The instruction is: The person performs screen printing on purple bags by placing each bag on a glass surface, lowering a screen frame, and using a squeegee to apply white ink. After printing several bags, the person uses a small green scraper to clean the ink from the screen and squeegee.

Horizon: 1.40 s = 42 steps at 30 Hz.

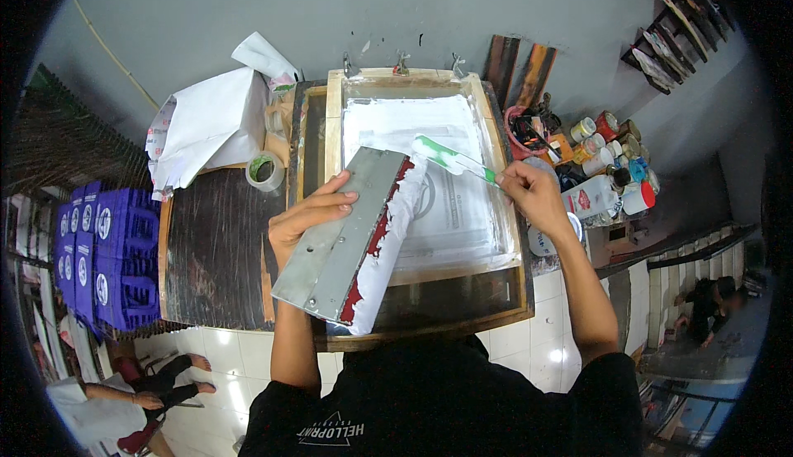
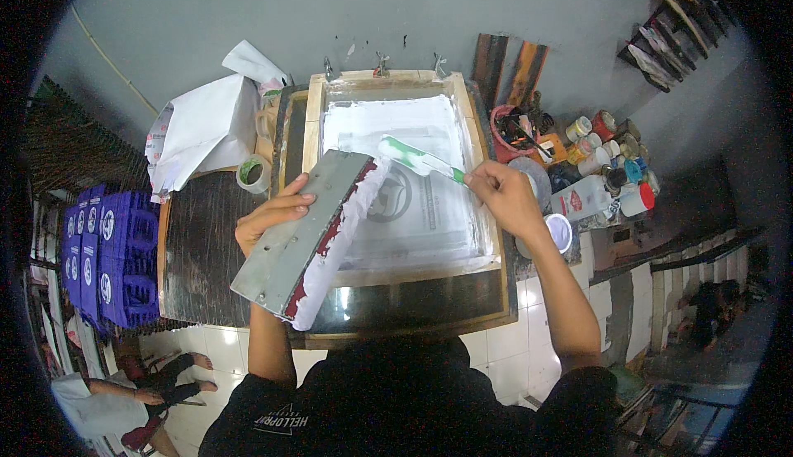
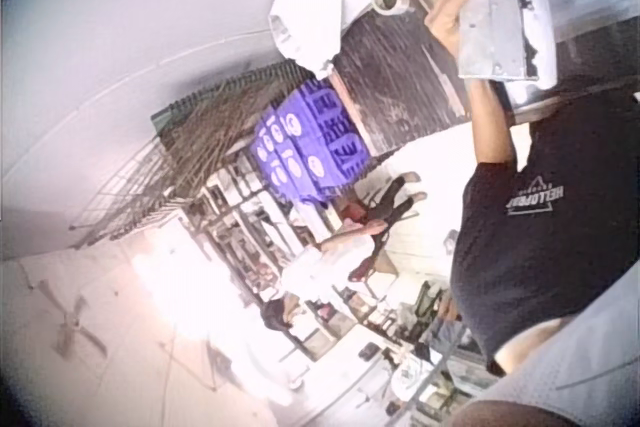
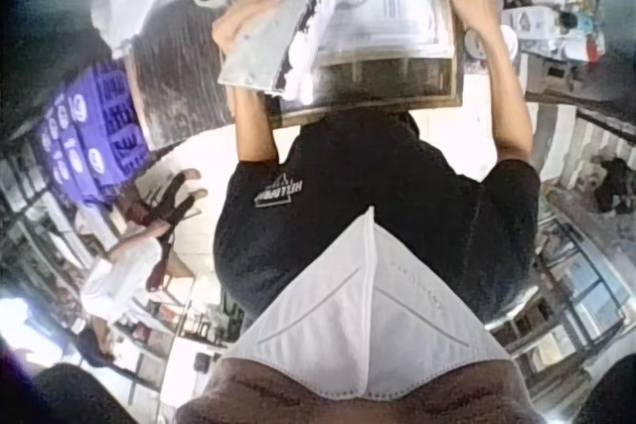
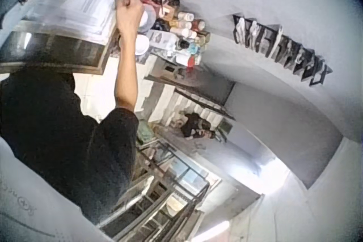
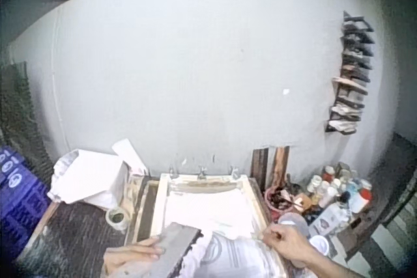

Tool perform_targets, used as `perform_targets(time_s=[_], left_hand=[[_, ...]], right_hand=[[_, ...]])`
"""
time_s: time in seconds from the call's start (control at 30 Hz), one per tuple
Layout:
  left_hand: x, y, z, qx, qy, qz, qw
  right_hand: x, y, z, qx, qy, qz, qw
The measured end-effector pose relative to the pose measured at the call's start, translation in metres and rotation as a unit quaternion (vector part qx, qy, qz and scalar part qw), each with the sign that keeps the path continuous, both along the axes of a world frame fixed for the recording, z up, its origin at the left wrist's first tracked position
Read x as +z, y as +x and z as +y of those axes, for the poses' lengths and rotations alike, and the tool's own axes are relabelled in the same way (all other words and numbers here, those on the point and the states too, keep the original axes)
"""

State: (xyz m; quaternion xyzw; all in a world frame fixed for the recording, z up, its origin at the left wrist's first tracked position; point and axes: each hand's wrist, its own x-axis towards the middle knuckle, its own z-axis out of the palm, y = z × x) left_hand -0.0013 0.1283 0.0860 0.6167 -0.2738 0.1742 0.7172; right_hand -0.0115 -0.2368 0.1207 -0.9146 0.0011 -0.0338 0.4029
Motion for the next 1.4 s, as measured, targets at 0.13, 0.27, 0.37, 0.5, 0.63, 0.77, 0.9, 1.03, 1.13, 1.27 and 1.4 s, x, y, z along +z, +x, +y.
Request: perform_targets(time_s=[0.13,0.27,0.37,0.5,0.63,0.77,0.9,1.03,1.13,1.27,1.4], left_hand=[[0.002,-0.005,0.003,0.005,0.031,0.0,1.0],[0.003,-0.007,0.002,0.014,0.038,-0.007,0.999],[0.001,-0.006,0.002,0.011,0.037,-0.007,0.999],[0.005,-0.008,-0.001,0.011,0.04,0.0,0.999],[0.007,-0.007,-0.001,0.0,0.037,0.002,0.999],[0.005,-0.006,-0.002,-0.003,0.039,-0.007,0.999],[0.008,-0.007,-0.004,0.002,0.043,-0.002,0.999],[0.008,-0.007,-0.005,0.006,0.044,-0.011,0.999],[0.011,-0.009,-0.005,0.014,0.049,-0.012,0.999],[0.01,-0.009,-0.005,0.016,0.059,-0.016,0.998],[0.011,-0.004,-0.006,0.015,0.073,-0.038,0.997]], right_hand=[[0.013,0.01,0.006,0.025,0.02,0.062,0.998],[0.018,0.011,0.003,0.003,0.085,0.136,0.987],[0.021,0.011,0.002,0.014,0.04,0.113,0.993],[0.02,0.014,-0.002,0.037,0.038,0.107,0.993],[0.023,0.014,-0.006,0.034,0.028,0.126,0.991],[0.03,0.013,-0.004,0.023,0.04,0.138,0.989],[0.033,0.012,-0.006,0.014,0.023,0.142,0.99],[0.033,0.011,-0.007,0.009,0.029,0.142,0.989],[0.031,0.01,-0.006,0.016,0.022,0.13,0.991],[0.033,0.011,-0.001,0.031,0.001,0.094,0.995],[0.037,0.01,0.002,0.036,-0.025,0.097,0.994]])
